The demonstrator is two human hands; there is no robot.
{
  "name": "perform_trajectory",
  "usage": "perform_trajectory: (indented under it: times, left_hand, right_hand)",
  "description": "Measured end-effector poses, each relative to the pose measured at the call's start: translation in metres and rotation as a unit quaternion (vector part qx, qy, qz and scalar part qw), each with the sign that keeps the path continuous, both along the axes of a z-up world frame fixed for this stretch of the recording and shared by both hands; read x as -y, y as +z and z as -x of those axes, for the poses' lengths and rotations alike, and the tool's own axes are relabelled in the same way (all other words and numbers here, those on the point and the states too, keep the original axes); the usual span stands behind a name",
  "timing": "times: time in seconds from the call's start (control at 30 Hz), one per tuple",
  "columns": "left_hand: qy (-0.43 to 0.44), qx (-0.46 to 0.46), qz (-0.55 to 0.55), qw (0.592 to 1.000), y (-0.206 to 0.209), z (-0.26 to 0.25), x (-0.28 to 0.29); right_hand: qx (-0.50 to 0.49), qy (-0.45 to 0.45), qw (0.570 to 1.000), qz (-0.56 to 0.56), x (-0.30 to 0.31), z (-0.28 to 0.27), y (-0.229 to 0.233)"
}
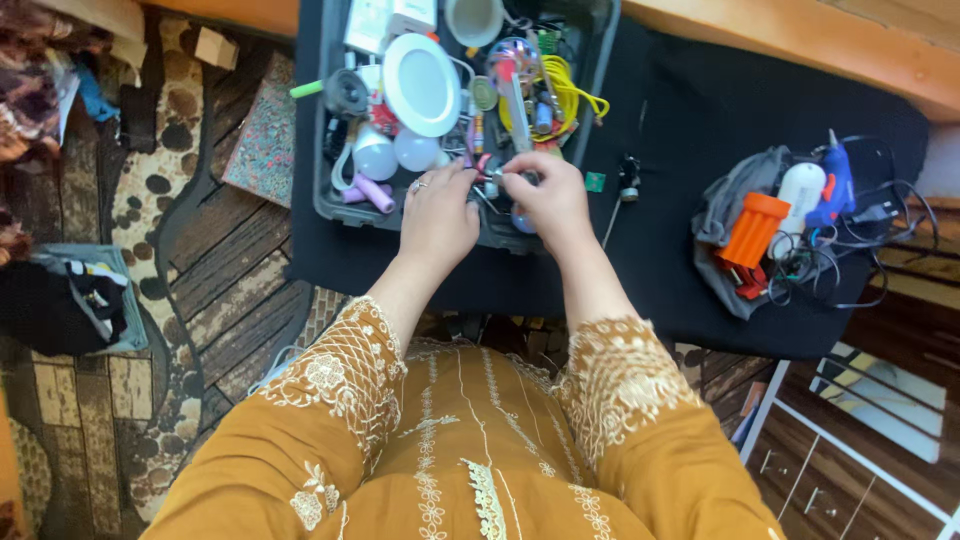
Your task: The person empties various electronic items, including a hair clipper, charging blocks, light bulbs, and wires from a black plastic case onto a black surface, then sorts through them and places specific small components back into the case compartments.
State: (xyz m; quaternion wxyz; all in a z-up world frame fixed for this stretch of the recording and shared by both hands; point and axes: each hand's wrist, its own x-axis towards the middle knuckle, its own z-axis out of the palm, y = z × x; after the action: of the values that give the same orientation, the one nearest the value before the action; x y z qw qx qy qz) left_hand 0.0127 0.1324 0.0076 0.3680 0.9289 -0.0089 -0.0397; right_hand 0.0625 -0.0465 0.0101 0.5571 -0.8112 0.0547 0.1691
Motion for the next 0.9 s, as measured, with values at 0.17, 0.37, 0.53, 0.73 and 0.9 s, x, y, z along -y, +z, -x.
perform_trajectory:
  times: [0.17, 0.37, 0.53, 0.73, 0.9]
  left_hand:
    - [-0.022, 0.013, 0.041, 0.999, -0.017, -0.012, 0.021]
    - [-0.062, -0.021, -0.162, 0.985, -0.015, -0.033, 0.057]
    - [-0.039, -0.034, -0.195, 0.979, -0.020, -0.031, 0.065]
    - [0.008, 0.024, -0.120, 0.992, -0.024, -0.025, 0.064]
    - [0.131, 0.090, 0.033, 0.987, -0.015, -0.026, 0.095]
  right_hand:
    - [-0.034, -0.156, 0.978, -0.136, 0.055, 0.030, 0.025]
    - [0.007, -0.205, 0.978, 0.025, 0.136, 0.044, -0.001]
    - [0.126, -0.087, 0.971, 0.184, 0.176, 0.047, -0.032]
    - [0.085, -0.078, 0.989, 0.088, 0.184, 0.054, -0.041]
    - [0.031, -0.096, 0.994, 0.045, 0.198, 0.071, -0.045]
